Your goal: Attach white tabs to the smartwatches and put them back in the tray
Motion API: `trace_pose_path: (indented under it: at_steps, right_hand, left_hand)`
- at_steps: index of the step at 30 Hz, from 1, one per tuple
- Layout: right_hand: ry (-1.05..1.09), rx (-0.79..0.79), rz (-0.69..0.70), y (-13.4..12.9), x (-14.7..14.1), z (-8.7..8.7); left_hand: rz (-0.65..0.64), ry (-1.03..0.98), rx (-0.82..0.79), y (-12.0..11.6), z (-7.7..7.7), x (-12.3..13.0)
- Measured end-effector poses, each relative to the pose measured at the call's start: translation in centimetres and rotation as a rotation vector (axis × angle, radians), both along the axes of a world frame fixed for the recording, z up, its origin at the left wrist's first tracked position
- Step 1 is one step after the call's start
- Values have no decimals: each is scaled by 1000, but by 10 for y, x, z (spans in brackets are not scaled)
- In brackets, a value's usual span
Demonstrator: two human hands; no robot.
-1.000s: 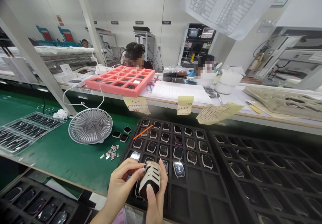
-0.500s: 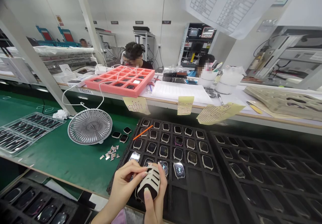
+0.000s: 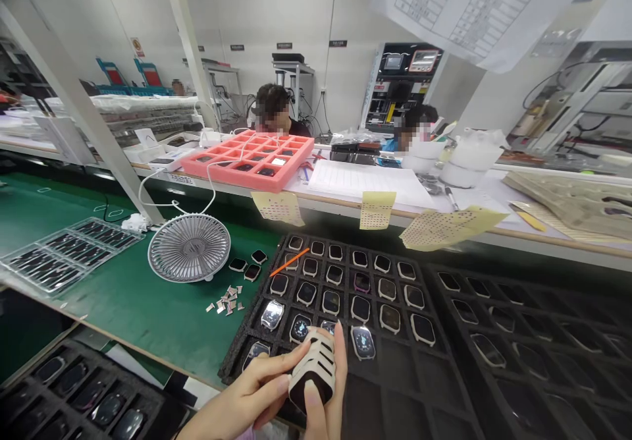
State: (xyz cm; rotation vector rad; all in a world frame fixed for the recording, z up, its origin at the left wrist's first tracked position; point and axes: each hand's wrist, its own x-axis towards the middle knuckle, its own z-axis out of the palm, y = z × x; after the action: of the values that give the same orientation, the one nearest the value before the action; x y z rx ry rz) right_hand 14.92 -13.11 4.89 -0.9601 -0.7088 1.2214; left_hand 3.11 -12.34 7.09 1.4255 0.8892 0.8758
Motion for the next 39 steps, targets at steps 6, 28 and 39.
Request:
trace_pose_path:
  at_steps: [6, 28, 39]
  right_hand:
    - [-14, -16, 163, 13, 4, -13]
    - [152, -93, 206, 16, 7, -3]
    - [227, -28, 171, 13, -2, 3]
  left_hand:
    - [243, 382, 339, 13, 10, -39]
    - [501, 1231, 866, 52, -99, -124]
    - [759, 199, 558, 15, 17, -28]
